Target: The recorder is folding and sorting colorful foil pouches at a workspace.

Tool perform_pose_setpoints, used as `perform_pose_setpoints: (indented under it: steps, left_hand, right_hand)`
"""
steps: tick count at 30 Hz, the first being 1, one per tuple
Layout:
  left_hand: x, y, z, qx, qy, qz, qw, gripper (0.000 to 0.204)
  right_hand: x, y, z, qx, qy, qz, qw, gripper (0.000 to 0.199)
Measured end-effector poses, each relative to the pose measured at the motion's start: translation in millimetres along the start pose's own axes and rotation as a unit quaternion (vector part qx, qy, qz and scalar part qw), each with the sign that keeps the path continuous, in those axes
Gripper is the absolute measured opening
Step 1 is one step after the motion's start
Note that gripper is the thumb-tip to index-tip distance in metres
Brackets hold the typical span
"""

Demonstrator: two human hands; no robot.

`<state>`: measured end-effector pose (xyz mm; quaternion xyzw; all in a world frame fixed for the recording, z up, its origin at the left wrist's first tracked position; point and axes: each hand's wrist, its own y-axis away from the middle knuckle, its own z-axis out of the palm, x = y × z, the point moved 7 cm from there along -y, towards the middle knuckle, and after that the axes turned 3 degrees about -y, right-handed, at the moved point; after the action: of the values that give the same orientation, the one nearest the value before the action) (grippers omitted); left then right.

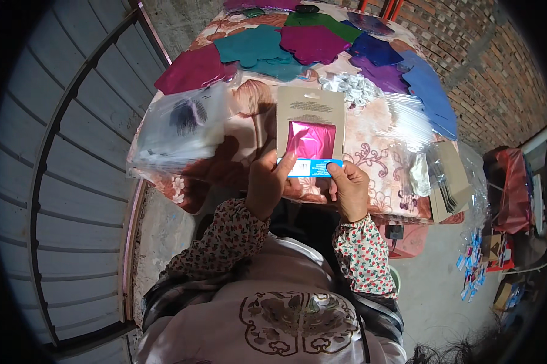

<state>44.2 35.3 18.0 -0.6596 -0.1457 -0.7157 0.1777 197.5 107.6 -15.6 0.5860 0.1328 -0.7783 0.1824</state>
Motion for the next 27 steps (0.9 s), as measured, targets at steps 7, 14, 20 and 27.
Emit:
perform_pose_setpoints:
  steps: [7, 14, 20, 27]
  left_hand:
    - [-15, -4, -1, -0.002, -0.006, 0.002, 1.000, 0.022]
    - [-18, -6, -2, 0.009, -0.013, 0.014, 1.000, 0.021]
    - [-14, -3, 0, -0.013, -0.009, -0.011, 1.000, 0.022]
    - [-11, -3, 0, 0.026, -0.014, 0.014, 0.999, 0.020]
  right_hand:
    - [4, -5, -5, -0.028, -0.074, 0.041, 0.996, 0.023]
    - [6, -5, -7, -0.046, -0.077, 0.101, 0.991, 0.024]
    - [8, -9, -12, -0.093, -0.023, 0.063, 0.993, 0.025]
    - [5, -6, -9, -0.071, -0.003, 0.037, 0.997, 0.026]
